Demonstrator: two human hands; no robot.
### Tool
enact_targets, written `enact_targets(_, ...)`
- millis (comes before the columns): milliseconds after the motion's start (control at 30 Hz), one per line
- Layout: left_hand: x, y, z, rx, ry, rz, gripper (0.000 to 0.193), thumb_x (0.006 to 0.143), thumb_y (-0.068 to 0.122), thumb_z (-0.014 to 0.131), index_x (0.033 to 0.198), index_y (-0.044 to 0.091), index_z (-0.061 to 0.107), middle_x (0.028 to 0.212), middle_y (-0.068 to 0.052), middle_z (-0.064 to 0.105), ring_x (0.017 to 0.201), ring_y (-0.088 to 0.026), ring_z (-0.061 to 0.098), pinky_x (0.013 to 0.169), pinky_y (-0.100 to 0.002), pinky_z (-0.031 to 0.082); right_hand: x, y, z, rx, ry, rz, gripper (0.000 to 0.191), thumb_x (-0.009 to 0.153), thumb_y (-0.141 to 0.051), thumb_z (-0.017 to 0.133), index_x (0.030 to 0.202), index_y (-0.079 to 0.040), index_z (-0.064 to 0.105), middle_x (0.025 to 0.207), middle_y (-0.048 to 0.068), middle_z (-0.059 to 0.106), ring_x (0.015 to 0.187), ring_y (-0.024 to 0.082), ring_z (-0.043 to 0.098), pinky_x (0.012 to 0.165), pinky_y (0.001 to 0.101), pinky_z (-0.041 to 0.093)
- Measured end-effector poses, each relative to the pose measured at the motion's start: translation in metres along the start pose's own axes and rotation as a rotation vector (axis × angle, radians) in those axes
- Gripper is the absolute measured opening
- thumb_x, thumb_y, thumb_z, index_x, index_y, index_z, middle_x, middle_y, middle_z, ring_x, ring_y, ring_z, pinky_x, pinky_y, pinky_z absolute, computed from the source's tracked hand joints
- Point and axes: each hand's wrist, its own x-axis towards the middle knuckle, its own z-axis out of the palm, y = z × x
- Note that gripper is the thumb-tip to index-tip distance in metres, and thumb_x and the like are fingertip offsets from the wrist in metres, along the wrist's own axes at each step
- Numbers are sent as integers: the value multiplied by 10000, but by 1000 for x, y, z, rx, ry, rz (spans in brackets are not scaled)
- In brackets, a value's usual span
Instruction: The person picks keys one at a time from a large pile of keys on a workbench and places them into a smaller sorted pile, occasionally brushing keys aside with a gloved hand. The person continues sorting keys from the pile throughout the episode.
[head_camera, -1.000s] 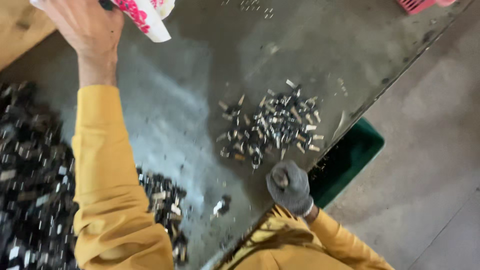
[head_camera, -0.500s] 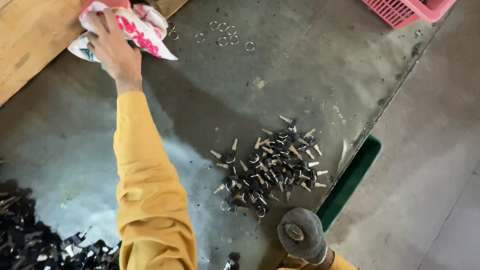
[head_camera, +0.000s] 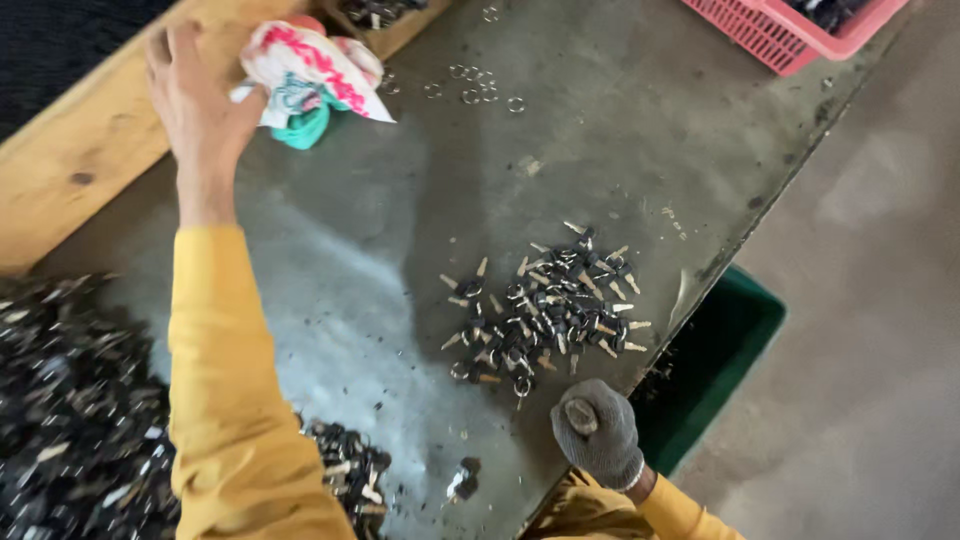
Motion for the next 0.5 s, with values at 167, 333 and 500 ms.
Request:
enact_targets(167,-141,33,-132,169,-31,-23,539,892,166,885,1309,-2,588,1323,-220,605,1274,-432,566,1076,-494,463,-30,-23,-26,-70,-43,24,198,825,-131,776,943,-89,623,822,110,655,745,342,672,647,428,532)
enact_targets(333,-370,116,-244,646,-7,-252,527,899,278,888,1281,7,645,1141,-172,679,1001,-359,646,849,-456,508,-68,-58,-36,57,-336,36,213,803,-201,728,986,-119,654,897,95,709,740,282,723,678,386,581)
enact_targets(500,-572,182,-262,393,58,-809,324,916,183,856,1152,14,710,996,-127,688,848,-242,675,730,-334,541,-111,-105,-6,176,-847,-347,243,834,-235,688,1048,-126,655,920,105,698,804,299,711,732,406,576)
